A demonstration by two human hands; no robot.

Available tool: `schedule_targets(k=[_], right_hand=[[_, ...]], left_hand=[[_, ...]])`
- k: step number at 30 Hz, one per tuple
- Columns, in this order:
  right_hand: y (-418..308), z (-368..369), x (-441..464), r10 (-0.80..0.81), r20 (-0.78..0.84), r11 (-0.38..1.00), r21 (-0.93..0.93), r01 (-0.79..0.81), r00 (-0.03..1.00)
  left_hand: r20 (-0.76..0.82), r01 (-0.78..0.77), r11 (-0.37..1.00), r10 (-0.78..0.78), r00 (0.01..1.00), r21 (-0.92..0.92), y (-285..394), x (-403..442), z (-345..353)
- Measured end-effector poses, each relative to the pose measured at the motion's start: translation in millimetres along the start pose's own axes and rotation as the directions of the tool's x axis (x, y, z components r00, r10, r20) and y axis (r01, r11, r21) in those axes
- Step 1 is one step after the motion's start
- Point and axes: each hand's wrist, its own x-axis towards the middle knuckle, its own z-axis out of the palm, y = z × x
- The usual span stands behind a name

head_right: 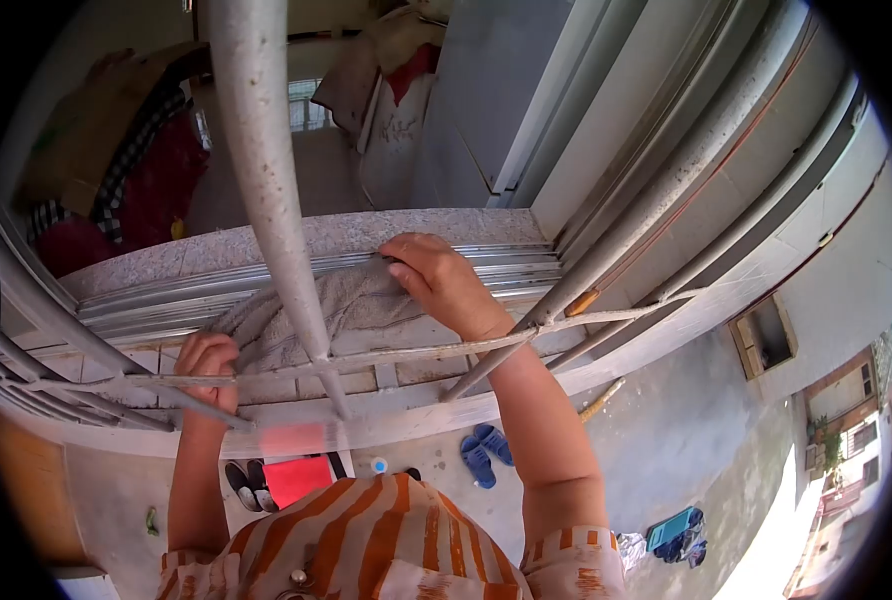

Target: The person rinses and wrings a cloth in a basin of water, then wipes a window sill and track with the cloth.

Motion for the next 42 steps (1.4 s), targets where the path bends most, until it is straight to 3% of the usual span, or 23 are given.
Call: schedule_targets(k=[1,4,9,15,17,21,26,28,29,32,33,35,37,39,40,42], right_hand=[[-0.2,6.7,4.3,-0.076,0.092,0.992,-0.096,0.084,0.993],[-5.8,16.6,1.2,0.002,0.048,0.980,-0.198,0.007,0.999],[-0.4,12.0,-6.2,-0.007,-0.019,0.954,-0.301,0.001,1.000],[-3.6,-17.7,-18.3,0.141,-0.052,0.861,-0.486,-0.149,0.989],[13.3,-22.9,-31.6,0.239,-0.119,0.799,-0.540,-0.265,0.964],[54.9,-19.9,-53.2,0.205,-0.263,0.691,-0.644,-0.330,0.943],[34.9,-15.9,-53.3,0.326,-0.412,0.579,-0.624,-0.524,0.851],[31.3,-15.9,-52.6,0.281,-0.413,0.672,-0.560,-0.485,0.866],[31.0,-13.4,-53.8,0.285,-0.312,0.721,-0.553,-0.417,0.906],[33.3,-17.5,-54.5,0.228,-0.367,0.777,-0.490,-0.396,0.902],[47.7,-15.1,-57.8,0.272,-0.339,0.741,-0.523,-0.421,0.901],[61.5,-10.9,-66.1,0.368,-0.429,0.755,-0.381,-0.534,0.825],[59.6,-17.2,-64.8,0.354,-0.476,0.757,-0.360,-0.546,0.805],[62.9,-27.3,-66.6,0.351,-0.494,0.611,-0.523,-0.594,0.796],[66.4,-30.6,-66.4,0.356,-0.490,0.610,-0.524,-0.595,0.796],[75.6,-34.4,-62.7,0.617,-0.463,0.374,-0.539,-0.755,0.637]], left_hand=[[0.012,-0.004,1.000,0.004,1.000,-0.002,0.1,0.0,-0.2],[0.032,-0.011,1.000,0.011,0.999,-0.022,1.1,0.9,0.3],[0.050,0.006,1.000,-0.005,0.999,-0.023,1.5,-0.2,-2.4],[0.028,0.015,1.000,-0.014,0.999,-0.014,-1.4,-3.2,-4.5],[0.018,0.016,1.000,-0.016,1.000,-0.004,-0.3,-3.5,-5.8],[0.018,0.015,1.000,-0.015,1.000,-0.025,0.6,-5.5,-5.6],[0.036,0.037,0.998,-0.036,0.999,-0.042,-1.6,-6.8,-2.4],[0.039,0.044,0.997,-0.041,0.998,-0.065,-1.9,-5.1,-0.2],[0.059,0.043,0.995,-0.038,0.998,-0.088,-2.0,-4.2,-0.3],[0.097,0.065,0.994,-0.057,0.994,-0.086,-2.4,-2.0,0.8],[0.107,0.059,0.994,-0.049,0.993,-0.094,-3.1,-3.7,0.4],[0.075,0.077,0.992,-0.070,0.995,-0.099,-6.1,-6.4,0.2],[0.072,0.071,0.992,-0.064,0.995,-0.102,-4.1,-4.4,-0.2],[0.074,0.073,0.992,-0.066,0.995,-0.100,-3.7,-5.1,-2.9],[0.084,0.069,0.993,-0.061,0.995,-0.098,-3.9,-5.5,-3.1],[0.089,0.061,0.993,-0.053,0.995,-0.097,-4.7,-4.9,-3.4]])
